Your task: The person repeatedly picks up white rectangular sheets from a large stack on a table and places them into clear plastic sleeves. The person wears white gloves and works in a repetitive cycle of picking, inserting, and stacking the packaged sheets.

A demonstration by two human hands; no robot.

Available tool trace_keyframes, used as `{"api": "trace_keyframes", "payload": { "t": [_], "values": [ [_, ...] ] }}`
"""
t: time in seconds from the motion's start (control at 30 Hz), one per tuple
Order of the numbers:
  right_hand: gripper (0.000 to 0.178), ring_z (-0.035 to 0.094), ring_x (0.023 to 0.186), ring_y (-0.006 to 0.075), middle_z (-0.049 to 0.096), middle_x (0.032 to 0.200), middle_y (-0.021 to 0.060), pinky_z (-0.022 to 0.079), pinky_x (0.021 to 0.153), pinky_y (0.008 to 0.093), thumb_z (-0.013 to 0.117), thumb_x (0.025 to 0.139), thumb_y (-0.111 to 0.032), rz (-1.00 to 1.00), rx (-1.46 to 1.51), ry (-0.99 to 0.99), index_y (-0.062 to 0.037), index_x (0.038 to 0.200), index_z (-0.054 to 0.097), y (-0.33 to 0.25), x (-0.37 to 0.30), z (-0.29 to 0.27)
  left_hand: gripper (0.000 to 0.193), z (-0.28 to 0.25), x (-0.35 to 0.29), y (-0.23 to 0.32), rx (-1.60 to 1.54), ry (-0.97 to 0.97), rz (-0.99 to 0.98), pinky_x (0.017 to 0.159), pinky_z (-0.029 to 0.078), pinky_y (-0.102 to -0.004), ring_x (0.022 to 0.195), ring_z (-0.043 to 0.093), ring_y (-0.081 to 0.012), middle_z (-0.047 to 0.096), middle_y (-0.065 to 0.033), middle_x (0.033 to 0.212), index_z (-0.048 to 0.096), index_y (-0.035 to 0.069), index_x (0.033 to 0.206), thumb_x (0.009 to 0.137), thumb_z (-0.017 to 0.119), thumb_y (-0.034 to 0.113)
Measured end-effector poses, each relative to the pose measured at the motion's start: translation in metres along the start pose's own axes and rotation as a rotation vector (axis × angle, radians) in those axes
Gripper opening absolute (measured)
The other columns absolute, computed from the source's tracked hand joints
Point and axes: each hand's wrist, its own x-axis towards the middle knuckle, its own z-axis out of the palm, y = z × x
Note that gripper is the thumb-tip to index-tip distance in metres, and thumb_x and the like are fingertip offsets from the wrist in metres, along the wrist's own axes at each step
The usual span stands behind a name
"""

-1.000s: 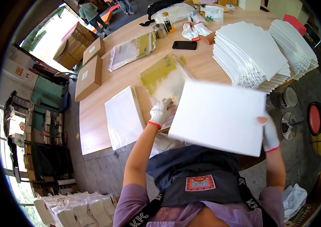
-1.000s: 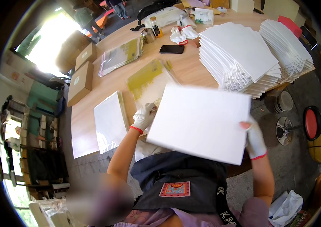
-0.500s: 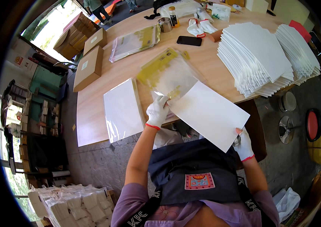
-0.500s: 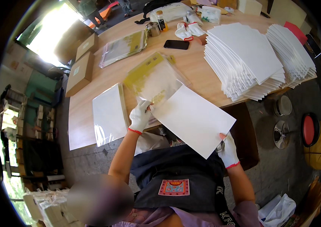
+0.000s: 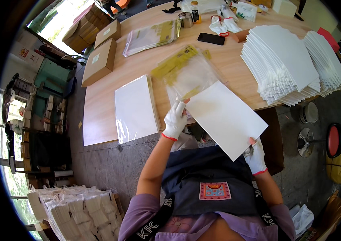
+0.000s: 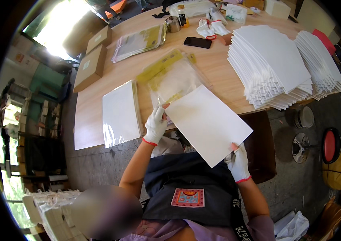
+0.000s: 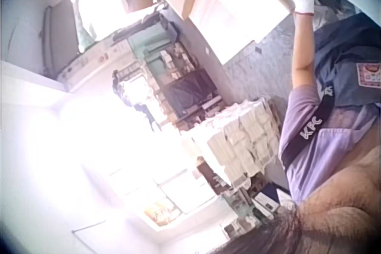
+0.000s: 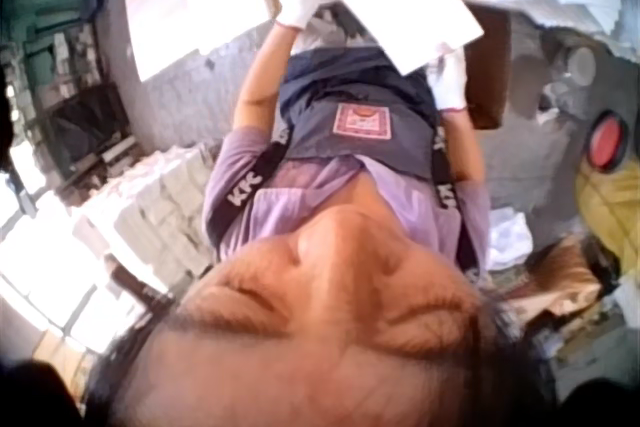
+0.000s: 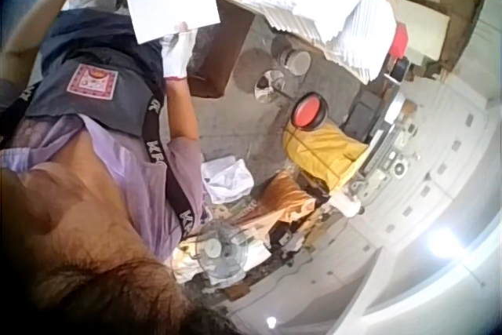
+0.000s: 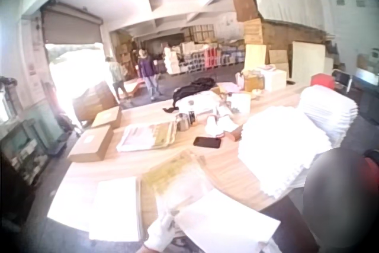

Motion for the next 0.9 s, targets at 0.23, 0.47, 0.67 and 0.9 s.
{"api": "trace_keyframes", "payload": {
  "t": [0.23,0.47,0.67,0.9],
  "values": [
    [0.038,0.054,0.066,0.0089,0.056,0.094,0.0032,0.043,0.053,0.0212,0.051,0.091,-0.019,-0.005,-0.084,0.078,-0.0034,0.124,0.041,-0.01,-0.021,0.053,0.047,0.089,-0.032,0.021,-1.584,0.541,-0.67,0.08,0.05,-0.0295,0.094,0.059,-0.019,0.058,-0.0085,0.108,0.043,0.009,0.128,0.084,0.056,0.002],
    [0.033,0.05,0.052,0.0101,0.056,0.083,0.0037,0.037,0.042,0.0211,0.051,0.093,-0.025,0.057,-0.243,0.12,-0.0057,0.118,0.043,-0.013,-0.021,0.06,0.044,0.135,-0.056,0.034,-1.263,0.008,-0.53,0.082,0.049,-0.0313,0.096,0.058,-0.0201,0.058,-0.0108,0.108,0.046,0.006,0.126,0.083,0.059,0.006],
    [0.024,0.063,0.078,0.0207,0.059,0.099,0.009,0.056,0.063,0.0335,0.053,0.092,-0.018,0.33,-0.108,0.189,-0.0057,0.113,0.048,0.041,0.007,0.041,0.043,0.146,-0.13,0.043,-0.504,-0.121,-0.126,0.083,0.049,-0.0329,0.098,0.057,-0.0209,0.058,-0.0127,0.108,0.049,0.003,0.123,0.083,0.061,0.009],
    [0.038,0.059,0.098,0.0296,0.056,0.107,0.0165,0.051,0.088,0.0421,0.039,0.096,-0.016,0.369,0.303,0.02,0.0028,0.129,0.037,0.085,0.083,0.049,0.028,0.117,-0.111,0.049,-1.468,-0.107,-1.05,0.075,0.051,-0.0294,0.088,0.059,-0.0168,0.059,-0.0069,0.103,0.052,0.003,0.115,0.091,0.048,0.015]
  ]
}}
